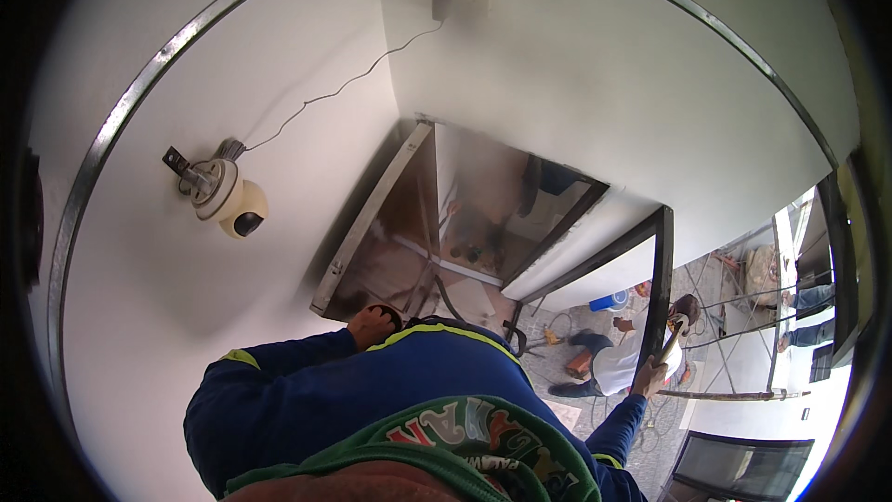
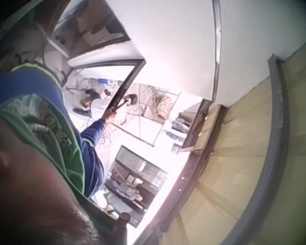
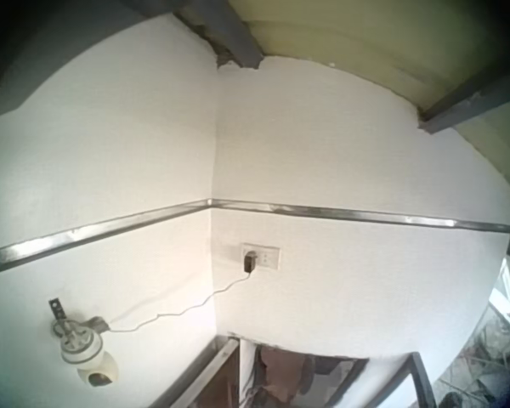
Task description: The person uses a hammer to secure a metal trim strip along the ceiling edge. They repeatedly tap the trim into place while holding it with the other hand. Another person is visible below, assisting with a metal frame.
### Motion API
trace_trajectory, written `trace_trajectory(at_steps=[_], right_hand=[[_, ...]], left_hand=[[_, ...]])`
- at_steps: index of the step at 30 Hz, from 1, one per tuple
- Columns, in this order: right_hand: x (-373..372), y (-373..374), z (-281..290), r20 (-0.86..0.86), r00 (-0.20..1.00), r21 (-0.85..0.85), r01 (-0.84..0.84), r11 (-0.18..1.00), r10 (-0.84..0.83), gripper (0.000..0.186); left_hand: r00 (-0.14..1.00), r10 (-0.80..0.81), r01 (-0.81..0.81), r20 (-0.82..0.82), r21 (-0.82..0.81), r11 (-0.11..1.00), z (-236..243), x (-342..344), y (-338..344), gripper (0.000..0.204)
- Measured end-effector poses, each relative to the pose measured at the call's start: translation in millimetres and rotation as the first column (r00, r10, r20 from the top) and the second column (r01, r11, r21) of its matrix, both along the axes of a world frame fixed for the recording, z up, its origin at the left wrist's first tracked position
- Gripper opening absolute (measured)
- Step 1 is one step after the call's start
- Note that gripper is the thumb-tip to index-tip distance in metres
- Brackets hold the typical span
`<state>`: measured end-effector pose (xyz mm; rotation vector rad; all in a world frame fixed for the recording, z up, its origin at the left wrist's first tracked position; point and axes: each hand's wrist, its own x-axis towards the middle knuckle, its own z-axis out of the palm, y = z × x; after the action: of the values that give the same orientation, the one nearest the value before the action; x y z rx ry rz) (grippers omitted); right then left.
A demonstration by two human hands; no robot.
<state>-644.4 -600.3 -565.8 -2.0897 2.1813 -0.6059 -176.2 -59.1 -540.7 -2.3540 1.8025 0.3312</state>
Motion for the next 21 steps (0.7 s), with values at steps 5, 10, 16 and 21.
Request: trace_trajectory(at_steps=[5,10,16,21], right_hand=[[1.0,-1.5,-2.4,0.038,0.999,0.036,0.022,0.999,-0.024,0.046],[1.5,-1.8,-3.4,0.057,0.998,0.024,-0.008,1.000,0.006,0.044],[-0.8,0.2,-3.5,0.041,0.999,0.028,0.003,1.000,-0.005,0.045],[-3.6,-2.7,-11.2,0.012,1.000,0.007,0.015,1.000,-0.015,0.044]], left_hand=[[0.998,0.028,-0.030,-0.062,-0.025,0.999,27.9,4.8,-10.9,0.013],[0.959,0.188,-0.187,-0.212,0.028,0.982,51.0,9.2,-12.2,0.017],[0.911,0.195,-0.230,-0.363,-0.058,0.971,34.7,10.7,-2.6,0.028],[0.927,0.207,-0.167,-0.312,0.151,0.974,28.3,20.9,-14.4,0.033]])
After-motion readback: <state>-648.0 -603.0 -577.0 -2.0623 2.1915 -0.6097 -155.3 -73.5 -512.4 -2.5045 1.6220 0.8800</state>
